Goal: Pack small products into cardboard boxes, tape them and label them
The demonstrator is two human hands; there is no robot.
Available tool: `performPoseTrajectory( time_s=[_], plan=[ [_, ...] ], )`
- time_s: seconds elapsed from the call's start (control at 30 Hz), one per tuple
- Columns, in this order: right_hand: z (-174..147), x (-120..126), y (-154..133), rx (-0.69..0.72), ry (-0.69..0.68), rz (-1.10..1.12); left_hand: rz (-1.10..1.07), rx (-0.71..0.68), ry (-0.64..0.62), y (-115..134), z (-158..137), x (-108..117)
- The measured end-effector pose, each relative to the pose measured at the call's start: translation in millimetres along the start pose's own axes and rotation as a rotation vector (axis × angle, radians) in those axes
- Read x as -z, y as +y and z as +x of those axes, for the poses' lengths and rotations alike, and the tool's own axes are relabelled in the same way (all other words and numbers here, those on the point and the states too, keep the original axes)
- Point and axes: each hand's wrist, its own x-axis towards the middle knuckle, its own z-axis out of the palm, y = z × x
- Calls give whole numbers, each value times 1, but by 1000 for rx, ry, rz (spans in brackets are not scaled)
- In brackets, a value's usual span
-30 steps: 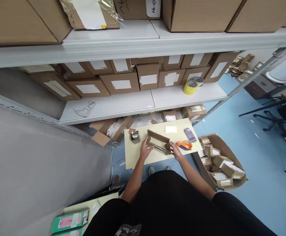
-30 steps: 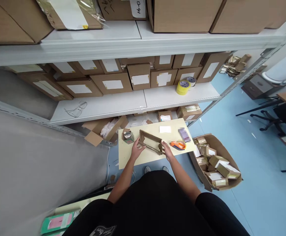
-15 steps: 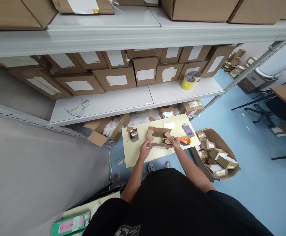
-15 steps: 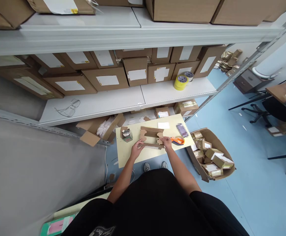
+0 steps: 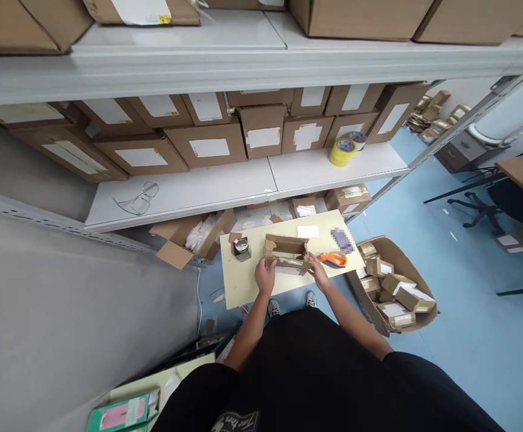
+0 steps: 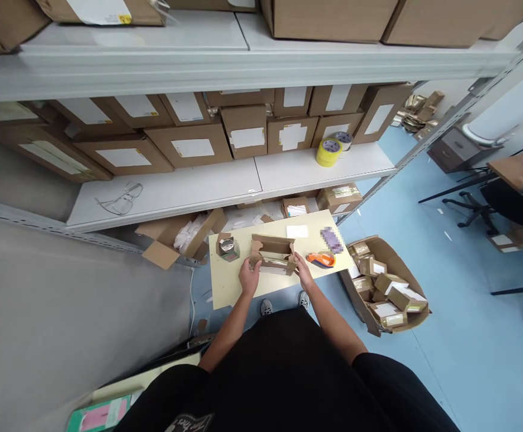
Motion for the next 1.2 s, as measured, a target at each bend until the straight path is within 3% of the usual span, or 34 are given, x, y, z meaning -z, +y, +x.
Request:
performPoseTrajectory(
  time_s=[0.3,0.53,0.7,0.8,1.03,1.1,1.2],
  plan=[
    [12,17,-8,134,-223,-129,80,-28,91,14,-5,-7],
    [35,20,-3,278,-133,-175,184,28,75,23,-4,-16],
    [45,27,11,190,-58,-178,163,72,93,26,-12,-26],
    [53,37,25,154,-37,-104,294,94,22,35,-15,-27],
    [61,59,47,268,-127,-168,702,-5,-370,74,9,-23],
    [61,61,47,308,-154,-242,745,-23,-395,79,14,-25],
    [64,61,44,364,-156,-341,713,-45,-325,72,11,-30]
  ],
)
